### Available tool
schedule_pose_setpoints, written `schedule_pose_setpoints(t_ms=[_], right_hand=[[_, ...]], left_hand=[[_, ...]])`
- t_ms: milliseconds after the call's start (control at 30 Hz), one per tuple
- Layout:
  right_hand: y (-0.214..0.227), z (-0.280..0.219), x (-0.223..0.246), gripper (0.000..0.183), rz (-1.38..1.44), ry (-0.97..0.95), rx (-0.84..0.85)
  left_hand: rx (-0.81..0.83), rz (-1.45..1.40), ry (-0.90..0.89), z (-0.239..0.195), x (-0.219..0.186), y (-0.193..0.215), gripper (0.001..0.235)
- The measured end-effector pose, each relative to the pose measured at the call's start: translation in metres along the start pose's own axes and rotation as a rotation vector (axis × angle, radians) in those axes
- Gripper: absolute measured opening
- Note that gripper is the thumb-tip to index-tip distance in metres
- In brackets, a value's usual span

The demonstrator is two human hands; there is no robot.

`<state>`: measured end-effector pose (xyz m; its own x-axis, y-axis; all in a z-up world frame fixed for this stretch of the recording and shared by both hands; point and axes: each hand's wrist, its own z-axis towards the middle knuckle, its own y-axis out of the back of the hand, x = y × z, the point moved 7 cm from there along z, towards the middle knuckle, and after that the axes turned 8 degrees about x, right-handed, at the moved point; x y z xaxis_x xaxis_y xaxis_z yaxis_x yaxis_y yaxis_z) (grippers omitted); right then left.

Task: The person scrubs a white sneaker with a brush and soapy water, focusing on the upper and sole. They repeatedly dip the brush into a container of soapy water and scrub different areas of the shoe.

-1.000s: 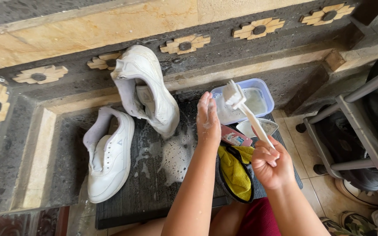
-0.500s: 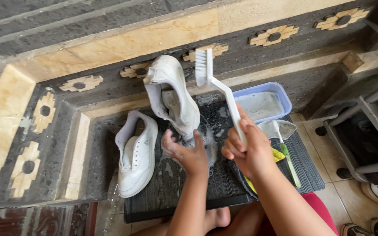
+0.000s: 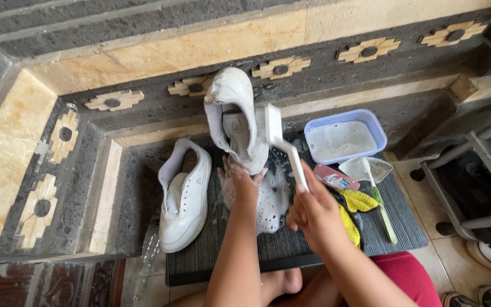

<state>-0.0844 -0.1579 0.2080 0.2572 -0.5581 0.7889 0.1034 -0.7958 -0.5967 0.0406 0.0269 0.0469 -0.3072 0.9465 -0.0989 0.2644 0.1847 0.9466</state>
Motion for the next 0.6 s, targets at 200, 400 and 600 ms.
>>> schedule_pose_setpoints(t_ms=[200,400,600], right_hand=[[-0.030,0.010,0.016,0.065,-0.184,0.130,0.129],[-0.001,-0.020,-0.065,0.042,-0.404,-0.197,-0.127],[-0.034,0.013,-0.003,0.017,-0.545,0.111,0.045]], left_hand=[[-0.219,-0.221,-0.080,-0.013,-0.003,0.014,0.137],[-0.343,-0.126,-0.164,0.016,-0.004,-0.020,0.110],[-0.670,-0.306,-0.202,0.025,-0.001,-0.035,0.129]])
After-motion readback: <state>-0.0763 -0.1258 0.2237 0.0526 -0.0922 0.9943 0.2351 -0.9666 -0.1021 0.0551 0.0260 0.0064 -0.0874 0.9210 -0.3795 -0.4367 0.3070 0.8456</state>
